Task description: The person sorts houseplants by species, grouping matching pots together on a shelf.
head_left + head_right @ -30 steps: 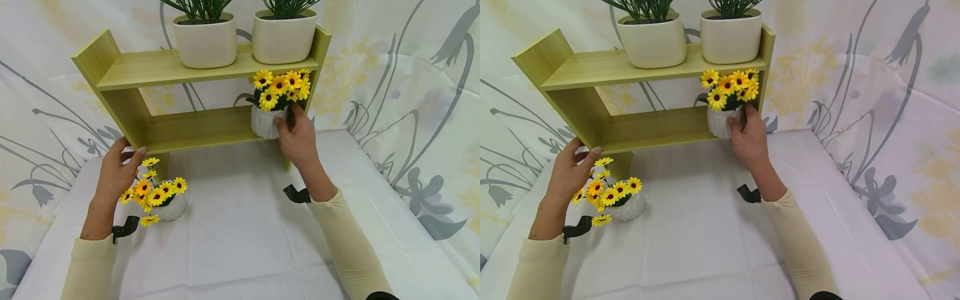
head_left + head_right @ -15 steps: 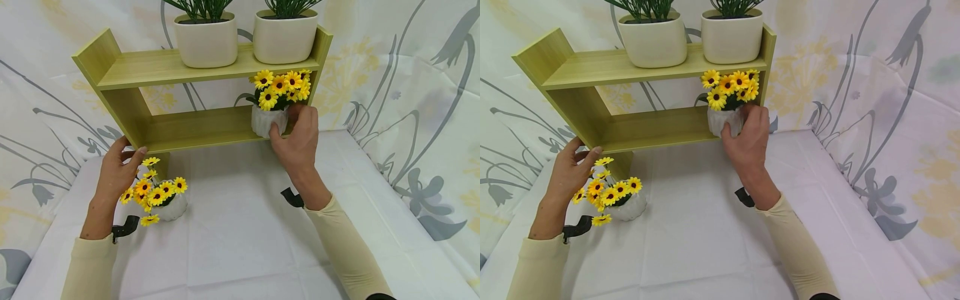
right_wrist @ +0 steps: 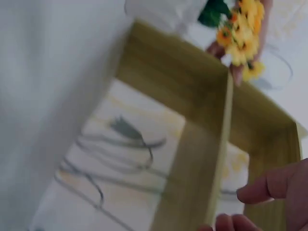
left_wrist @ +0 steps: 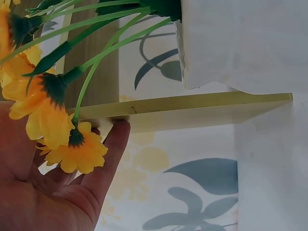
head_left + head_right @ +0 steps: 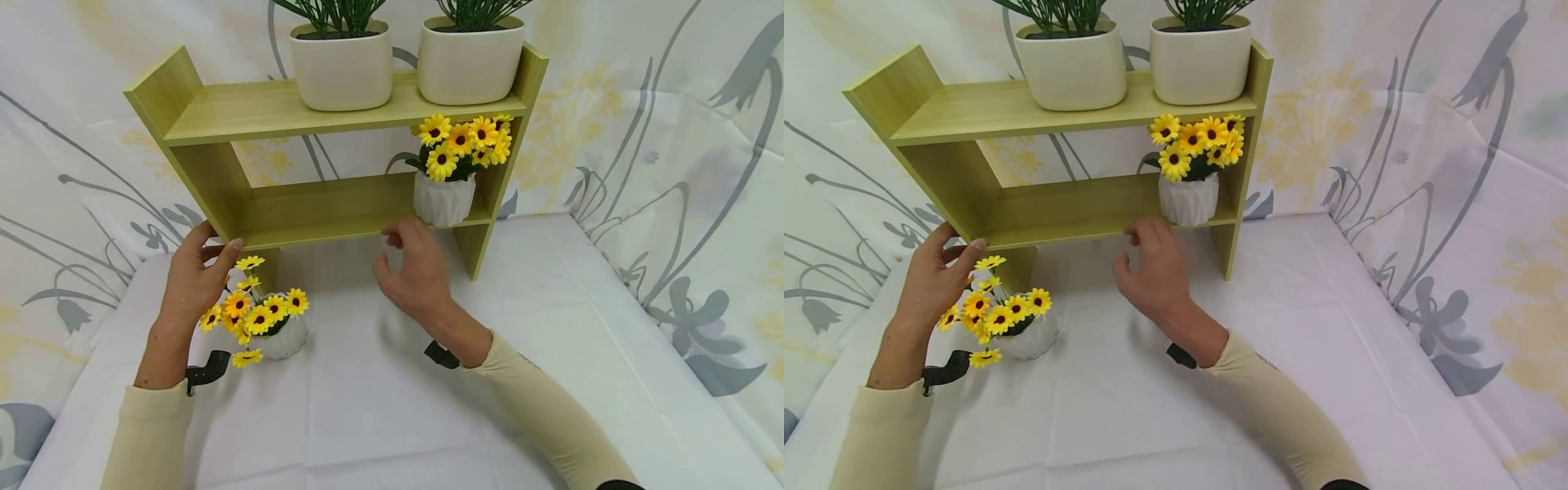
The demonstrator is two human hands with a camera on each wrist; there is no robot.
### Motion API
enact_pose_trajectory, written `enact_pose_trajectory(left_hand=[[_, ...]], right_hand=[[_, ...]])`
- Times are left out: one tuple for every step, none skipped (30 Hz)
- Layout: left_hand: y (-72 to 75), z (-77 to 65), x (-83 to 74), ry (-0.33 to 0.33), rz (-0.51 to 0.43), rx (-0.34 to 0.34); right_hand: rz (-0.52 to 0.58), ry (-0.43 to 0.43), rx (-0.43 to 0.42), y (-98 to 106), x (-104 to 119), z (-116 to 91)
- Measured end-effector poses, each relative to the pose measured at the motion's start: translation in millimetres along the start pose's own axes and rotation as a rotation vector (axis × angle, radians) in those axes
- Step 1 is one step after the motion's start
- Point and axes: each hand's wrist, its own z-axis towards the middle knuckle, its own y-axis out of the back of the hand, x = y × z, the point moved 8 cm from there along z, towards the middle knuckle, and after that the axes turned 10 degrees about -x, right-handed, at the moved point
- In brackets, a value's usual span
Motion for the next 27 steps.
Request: enact_pose_trajectory(left_hand=[[-0.5,-0.3,-0.3,0.000,-0.003,0.001],[-1.0,-0.3,-0.7,0.000,-0.006,0.002],[-1.3,-0.6,-0.8,0.001,-0.004,0.003],[-1.6,-0.8,-1.0,0.002,-0.005,0.003],[-1.7,-0.9,-0.8,0.005,-0.005,0.004],[-1.8,-0.8,-0.7,0.007,-0.003,0.004],[-1.8,-0.7,-0.7,0.006,-0.003,0.004],[-1.8,-0.6,-0.6,0.007,0.000,0.003],[-1.6,-0.5,-0.6,0.005,0.002,0.002],[-1.4,-0.4,-0.7,0.003,0.001,0.001],[-1.3,-0.2,-0.8,0.001,0.001,0.001],[-1.4,-0.2,-1.1,-0.001,0.001,0.001],[-1.2,-0.4,-1.0,-0.002,0.001,0.002],[-1.0,-0.5,-1.0,-0.004,0.000,0.002],[-0.8,-0.4,-1.0,-0.006,0.001,0.002],[-0.6,-0.3,-0.9,-0.006,0.002,0.001],[-0.4,-0.2,-0.9,-0.006,0.003,0.002],[-0.1,-0.2,-0.9,-0.003,0.005,0.002],[0.1,-0.1,-0.9,-0.005,0.005,0.002],[0.3,0.0,-1.1,-0.004,0.006,0.001],[0.3,0.0,-1.2,-0.002,0.009,0.001],[0.2,-0.1,-1.3,0.000,0.009,0.001],[-0.1,-0.3,-1.4,0.004,0.009,0.002],[-0.4,-0.4,-1.4,0.008,0.010,0.003],[-0.9,-0.5,-1.3,0.011,0.009,0.003],[-1.4,-0.8,-1.3,0.015,0.009,0.004],[-1.7,-1.1,-1.5,0.015,0.009,0.004]], right_hand=[[0.009,-0.008,0.041,-7.4,0.1,-3.5],[0.013,-0.015,0.085,-14.8,-0.1,-7.0],[0.014,-0.020,0.132,-22.3,-0.1,-10.4],[0.009,-0.024,0.182,-30.3,-0.4,-14.3],[0.011,-0.029,0.235,-38.2,-0.4,-18.4],[0.014,-0.034,0.291,-46.3,-0.2,-23.0],[0.011,-0.038,0.350,-54.7,-0.3,-27.9],[0.014,-0.037,0.408,-62.8,0.4,-32.9],[0.016,-0.039,0.468,-71.2,1.1,-38.3],[0.025,-0.046,0.523,-79.2,1.7,-43.8],[0.040,-0.058,0.577,-86.7,2.5,-49.2],[0.052,-0.072,0.628,-94.1,2.9,-54.7],[0.059,-0.082,0.673,-101.6,3.4,-60.1],[0.078,-0.098,0.709,-107.9,4.4,-64.5],[0.092,-0.115,0.745,-114.1,5.3,-68.8],[0.113,-0.138,0.773,-119.4,6.7,-72.5],[0.131,-0.159,0.799,-124.5,8.0,-75.8],[0.147,-0.175,0.818,-129.1,9.4,-78.3],[0.160,-0.185,0.832,-133.3,11.0,-80.2],[0.177,-0.197,0.842,-137.1,12.9,-81.5],[0.193,-0.204,0.850,-140.9,14.8,-82.7],[0.208,-0.208,0.852,-144.6,16.5,-83.3],[0.221,-0.207,0.853,-148.2,18.1,-83.7],[0.235,-0.204,0.853,-151.9,19.5,-84.1],[0.257,-0.202,0.851,-155.4,21.2,-84.3],[0.273,-0.203,0.849,-158.7,22.1,-84.9],[0.291,-0.208,0.849,-161.8,22.8,-85.5]])
